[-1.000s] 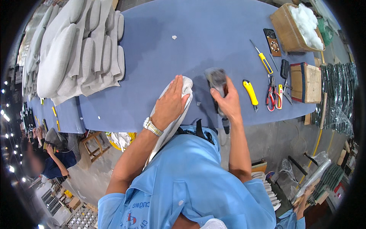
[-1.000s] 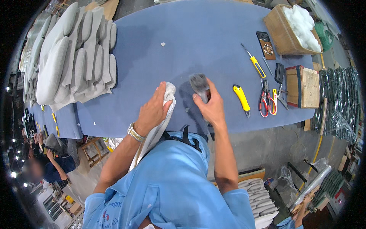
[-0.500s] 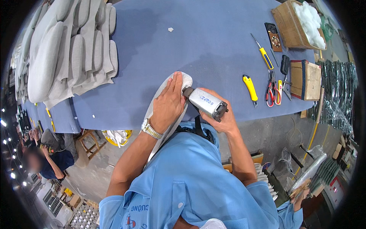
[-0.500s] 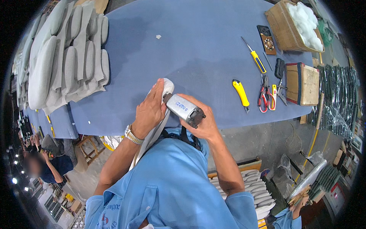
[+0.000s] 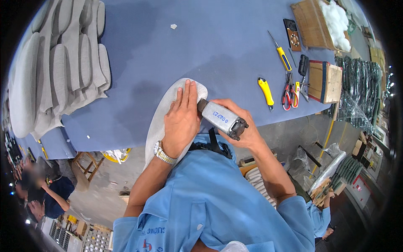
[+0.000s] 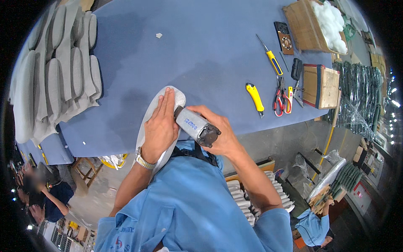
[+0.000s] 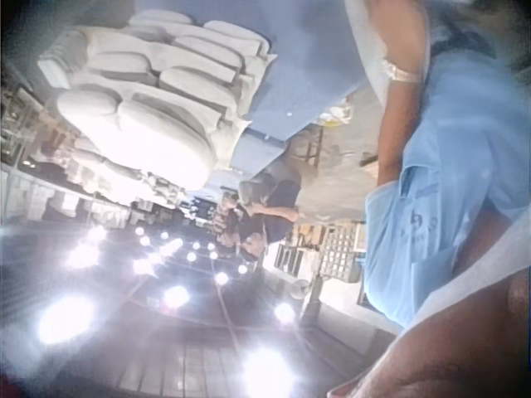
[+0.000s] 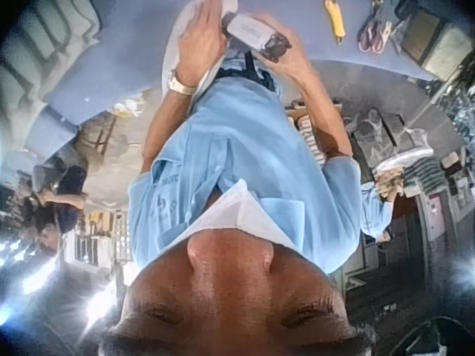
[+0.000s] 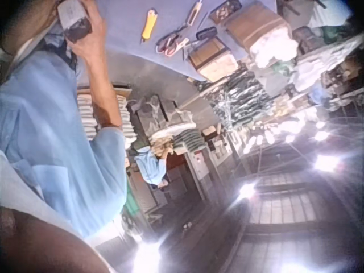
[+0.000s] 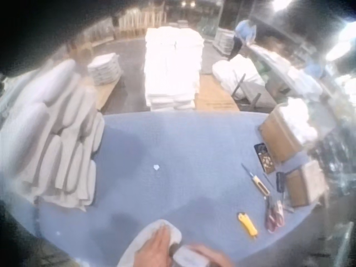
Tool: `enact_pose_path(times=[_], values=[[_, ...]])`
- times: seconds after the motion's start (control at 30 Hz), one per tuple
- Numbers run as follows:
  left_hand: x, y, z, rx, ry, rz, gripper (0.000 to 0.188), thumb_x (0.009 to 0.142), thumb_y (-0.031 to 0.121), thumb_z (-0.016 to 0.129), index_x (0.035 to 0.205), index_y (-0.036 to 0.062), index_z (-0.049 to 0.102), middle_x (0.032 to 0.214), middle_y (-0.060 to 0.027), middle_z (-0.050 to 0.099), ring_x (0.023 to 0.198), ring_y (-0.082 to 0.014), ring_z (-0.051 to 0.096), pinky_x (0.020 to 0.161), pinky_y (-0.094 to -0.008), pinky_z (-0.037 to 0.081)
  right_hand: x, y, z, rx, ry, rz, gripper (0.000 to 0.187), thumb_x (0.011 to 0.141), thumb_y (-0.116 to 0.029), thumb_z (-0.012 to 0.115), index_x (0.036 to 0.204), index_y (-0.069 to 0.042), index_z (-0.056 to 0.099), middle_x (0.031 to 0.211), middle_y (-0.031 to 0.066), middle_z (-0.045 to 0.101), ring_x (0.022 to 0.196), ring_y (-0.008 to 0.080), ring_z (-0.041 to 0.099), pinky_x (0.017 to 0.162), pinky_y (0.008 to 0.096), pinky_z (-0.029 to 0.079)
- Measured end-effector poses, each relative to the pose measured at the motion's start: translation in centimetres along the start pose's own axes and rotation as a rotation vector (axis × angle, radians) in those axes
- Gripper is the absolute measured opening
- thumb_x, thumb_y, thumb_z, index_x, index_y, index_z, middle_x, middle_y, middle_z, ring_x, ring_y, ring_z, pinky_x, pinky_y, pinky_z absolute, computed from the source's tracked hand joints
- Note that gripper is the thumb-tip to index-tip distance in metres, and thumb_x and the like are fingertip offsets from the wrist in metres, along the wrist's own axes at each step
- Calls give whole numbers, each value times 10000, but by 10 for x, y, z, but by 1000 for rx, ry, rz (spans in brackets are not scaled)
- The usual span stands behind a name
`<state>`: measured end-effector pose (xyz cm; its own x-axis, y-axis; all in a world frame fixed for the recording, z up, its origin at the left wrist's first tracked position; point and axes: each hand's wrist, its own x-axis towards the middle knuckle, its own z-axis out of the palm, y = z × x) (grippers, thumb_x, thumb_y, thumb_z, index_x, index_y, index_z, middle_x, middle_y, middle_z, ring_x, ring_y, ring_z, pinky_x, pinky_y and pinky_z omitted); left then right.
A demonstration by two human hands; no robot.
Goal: The person assembles cushion covers by inserting foam inserts, folding and tucking the fabric, and securing the edges with a staple gun. They handle multiple cushions one at a time, trimming excess fabric with scissors and stacking finished units on the table.
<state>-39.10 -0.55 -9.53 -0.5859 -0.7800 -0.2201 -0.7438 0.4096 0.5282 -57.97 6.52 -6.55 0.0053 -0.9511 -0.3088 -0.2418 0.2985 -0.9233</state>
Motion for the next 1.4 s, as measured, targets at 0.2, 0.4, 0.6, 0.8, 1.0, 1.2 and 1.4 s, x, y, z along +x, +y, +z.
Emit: enact_pose_path(times=[0.2,0.4,0.6,0.8,1.0,1.2,1.4], values=[[-2,-3,0,-55,50,-16,871,779,13,641,1573,-19,283,1573,-248,418,1407,-425,468,1046,-457,527,0,10,3,-18,53,-83,644,701,-38,731,1333,-64,612,1189,173,710,1134,362,692,950,377,546],[-7,-5,0,-38,97,14,771,813,30,662,1513,-75,358,1516,-311,460,1377,-434,505,1078,-438,496,-7,24,10,-33,127,-255,640,710,-29,741,1342,-41,641,1266,189,700,1151,357,690,976,395,544],[-7,-8,5,-9,119,13,767,801,12,655,1511,-51,372,1493,-295,495,1366,-419,521,1054,-430,520,-9,29,14,-29,127,-262,636,717,-34,738,1345,-27,632,1270,190,699,1160,350,689,979,395,543],[-7,-6,8,-13,125,29,739,799,1,656,1488,-78,399,1476,-299,513,1357,-423,532,1045,-437,528,-9,27,12,49,71,-190,673,697,-37,751,1355,-40,607,1268,176,695,1138,356,690,962,396,544],[-5,-2,11,6,114,5,712,796,-36,639,1471,-91,422,1489,-304,498,1361,-445,523,1037,-466,529,-1,4,5,-41,-13,-20,680,687,-51,759,1347,-89,600,1211,155,704,1114,352,690,946,381,545],[0,1,3,-103,88,-65,734,802,37,682,1472,-92,409,1482,-322,494,1350,-454,527,1052,-477,513,-1,8,2,-8,-6,-24,679,675,-30,747,1339,-90,616,1207,168,701,1109,362,687,936,376,536],[-12,4,16,-123,139,-270,825,852,290,774,1495,-62,396,1462,-290,528,1320,-427,555,1042,-471,513,-29,28,-16,-47,115,-209,594,723,5,751,1305,-21,638,1221,172,697,1148,326,680,994,369,513]])
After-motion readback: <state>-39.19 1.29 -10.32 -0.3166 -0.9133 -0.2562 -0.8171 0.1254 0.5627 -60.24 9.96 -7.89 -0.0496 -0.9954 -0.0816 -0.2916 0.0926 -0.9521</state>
